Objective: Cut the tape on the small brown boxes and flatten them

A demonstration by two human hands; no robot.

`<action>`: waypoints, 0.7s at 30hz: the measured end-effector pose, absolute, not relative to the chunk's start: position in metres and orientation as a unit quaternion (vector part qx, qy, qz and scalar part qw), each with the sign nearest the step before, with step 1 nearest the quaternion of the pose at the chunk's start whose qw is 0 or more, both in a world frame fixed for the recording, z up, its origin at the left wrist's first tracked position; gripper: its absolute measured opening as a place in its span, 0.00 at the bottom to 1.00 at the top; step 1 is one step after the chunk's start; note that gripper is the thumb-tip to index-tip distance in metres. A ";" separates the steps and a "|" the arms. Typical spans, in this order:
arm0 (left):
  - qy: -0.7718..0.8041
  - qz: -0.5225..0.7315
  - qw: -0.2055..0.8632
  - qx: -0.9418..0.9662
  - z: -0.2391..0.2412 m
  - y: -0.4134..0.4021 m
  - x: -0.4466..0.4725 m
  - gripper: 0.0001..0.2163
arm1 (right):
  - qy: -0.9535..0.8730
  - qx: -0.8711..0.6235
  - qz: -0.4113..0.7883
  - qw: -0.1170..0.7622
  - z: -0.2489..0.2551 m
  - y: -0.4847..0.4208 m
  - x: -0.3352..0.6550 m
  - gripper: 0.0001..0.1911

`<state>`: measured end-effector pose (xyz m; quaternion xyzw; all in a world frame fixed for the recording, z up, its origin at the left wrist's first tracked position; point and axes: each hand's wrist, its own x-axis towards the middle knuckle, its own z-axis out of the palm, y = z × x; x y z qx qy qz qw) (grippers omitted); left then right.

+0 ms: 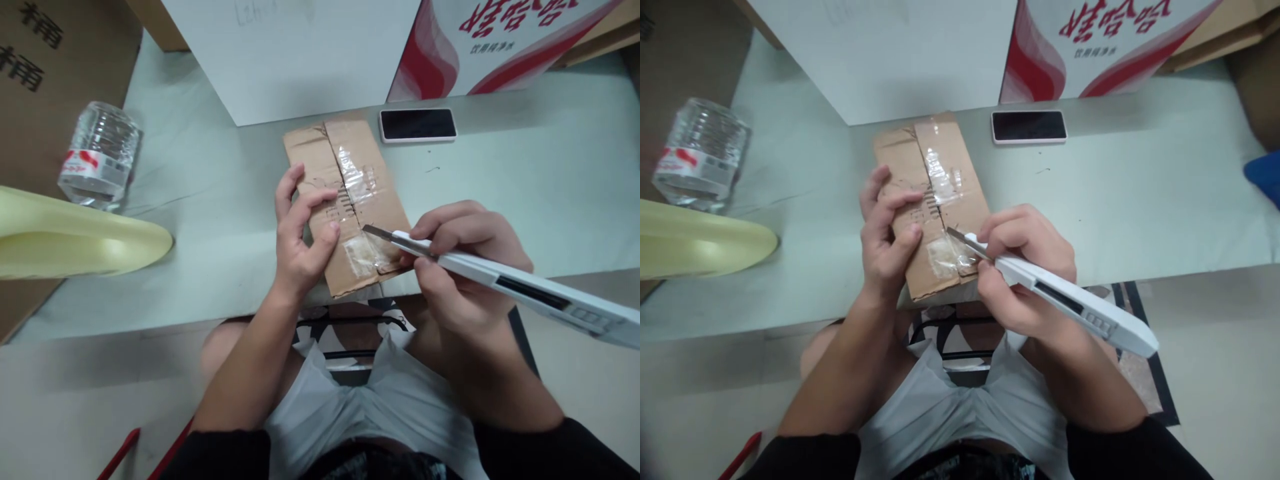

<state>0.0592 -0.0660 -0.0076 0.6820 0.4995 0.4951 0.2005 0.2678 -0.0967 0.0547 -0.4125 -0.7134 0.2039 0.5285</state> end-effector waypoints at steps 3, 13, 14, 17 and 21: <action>0.506 0.489 0.210 0.679 -0.005 -0.067 0.061 0.24 | -0.711 -0.424 0.201 0.524 0.055 -0.097 0.265 0.07; 0.465 0.542 0.229 0.662 -0.012 -0.063 0.064 0.24 | -0.698 -0.446 0.229 0.511 0.056 -0.102 0.263 0.04; 0.459 0.546 0.226 0.663 -0.014 -0.062 0.064 0.23 | -0.692 -0.443 0.235 0.519 0.055 -0.102 0.264 0.05; 0.452 0.548 0.225 0.666 -0.015 -0.061 0.063 0.22 | -0.673 -0.430 0.261 0.543 0.053 -0.103 0.265 0.05; 0.456 0.546 0.225 0.666 -0.014 -0.062 0.064 0.21 | -0.673 -0.467 0.270 0.506 0.050 -0.106 0.270 0.11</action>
